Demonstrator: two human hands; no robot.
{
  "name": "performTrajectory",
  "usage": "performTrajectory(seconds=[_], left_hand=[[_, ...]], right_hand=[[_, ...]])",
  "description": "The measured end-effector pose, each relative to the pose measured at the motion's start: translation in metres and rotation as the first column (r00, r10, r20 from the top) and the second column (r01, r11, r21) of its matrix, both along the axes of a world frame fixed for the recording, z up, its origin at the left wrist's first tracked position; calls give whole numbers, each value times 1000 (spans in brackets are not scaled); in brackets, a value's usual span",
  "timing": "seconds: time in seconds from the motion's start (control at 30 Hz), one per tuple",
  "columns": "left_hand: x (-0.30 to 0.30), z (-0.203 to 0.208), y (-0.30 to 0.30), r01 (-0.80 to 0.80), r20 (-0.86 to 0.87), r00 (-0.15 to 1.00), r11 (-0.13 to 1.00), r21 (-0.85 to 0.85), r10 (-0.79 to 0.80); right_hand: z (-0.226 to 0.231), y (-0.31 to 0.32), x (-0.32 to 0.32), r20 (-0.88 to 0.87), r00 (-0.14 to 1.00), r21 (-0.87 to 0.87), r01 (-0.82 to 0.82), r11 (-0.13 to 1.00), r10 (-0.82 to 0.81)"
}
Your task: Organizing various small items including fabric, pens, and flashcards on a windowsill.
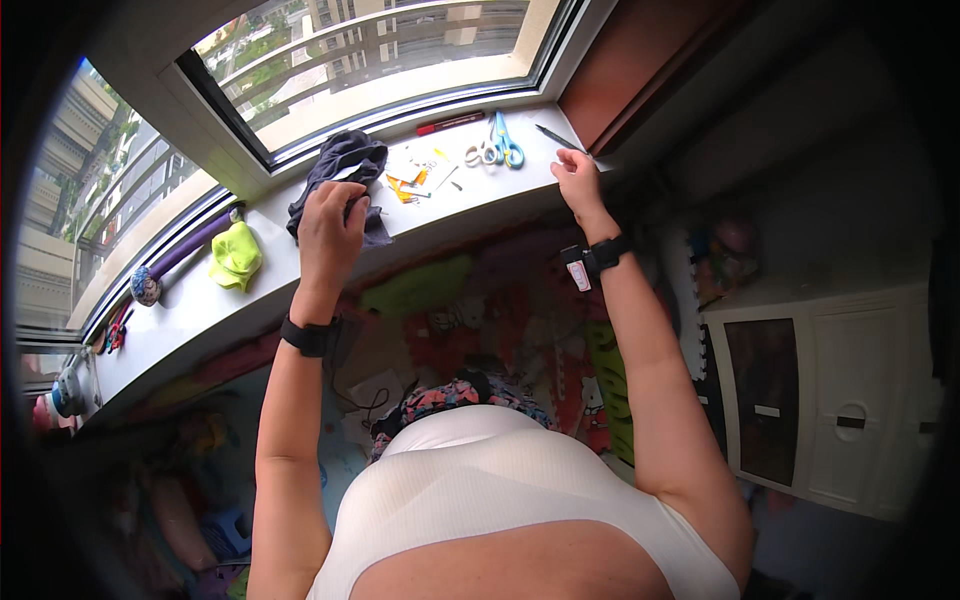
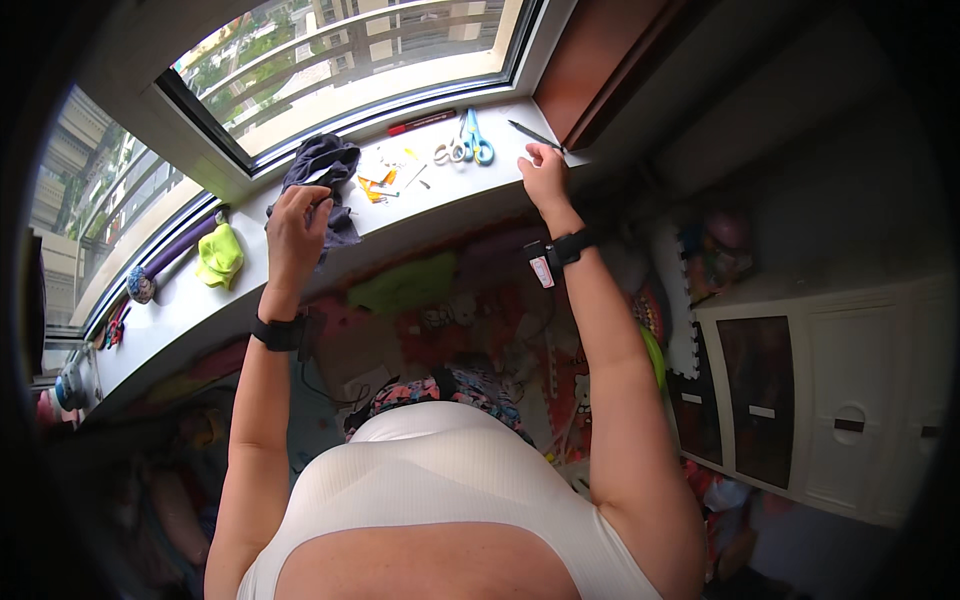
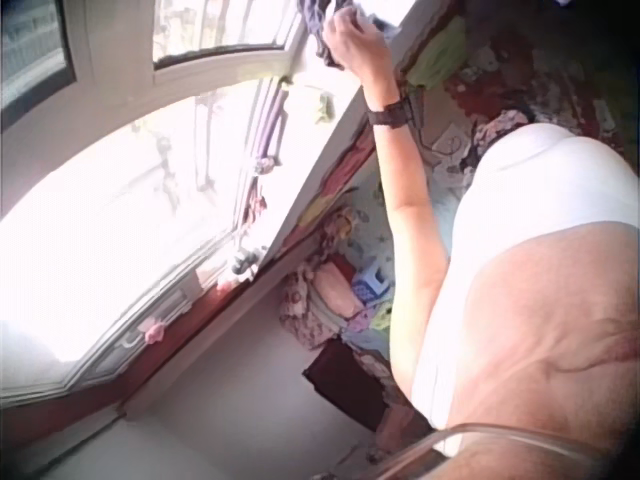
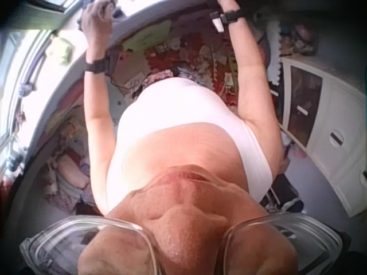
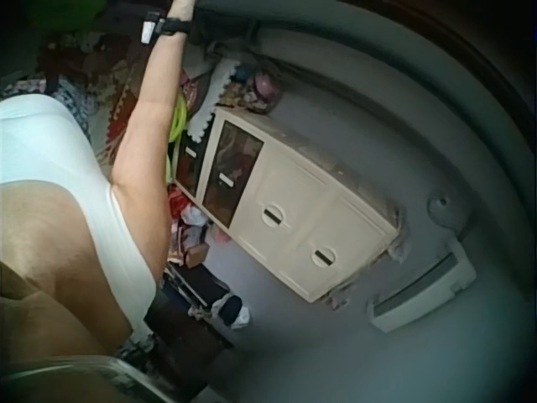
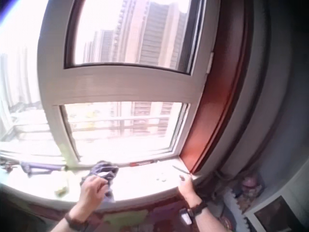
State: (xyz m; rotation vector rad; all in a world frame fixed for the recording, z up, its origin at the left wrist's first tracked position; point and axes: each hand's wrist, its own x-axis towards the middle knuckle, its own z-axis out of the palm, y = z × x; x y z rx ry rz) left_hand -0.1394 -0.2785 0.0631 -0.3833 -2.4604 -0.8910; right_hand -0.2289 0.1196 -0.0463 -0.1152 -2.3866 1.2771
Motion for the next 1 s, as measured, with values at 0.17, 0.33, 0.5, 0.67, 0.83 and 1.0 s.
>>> performTrajectory(seconds=[0.17, 0.33, 0.5, 0.67, 0.83, 1.0], left_hand=[[-80, -24, 85, 105, 41, 994, 986, -128, -100], [-162, -63, 119, -24, 146, 984, 880, -474, 105], [-173, -73, 126, -50, 56, 991, 728, -684, 120], [-137, -4, 146, -16, 32, 998, 793, -610, 44], [-90, 12, 189, 426, 50, 856, 648, -632, -514], [-80, -16, 215, 566, -25, 795, 755, -332, -607]], right_hand=[[16, 8, -37, 32, 999, 550, 5, 835, -27], [11, 7, -50, -4, 1000, 782, -2, 624, 8], [20, 10, -52, -48, 996, 559, -33, 829, 71], [23, 31, -41, 81, 863, -660, -328, 676, 498], [77, 12, 7, 299, 484, -940, 0, 342, 823], [43, 14, 23, 14, 434, -1000, 4, 14, 901]])
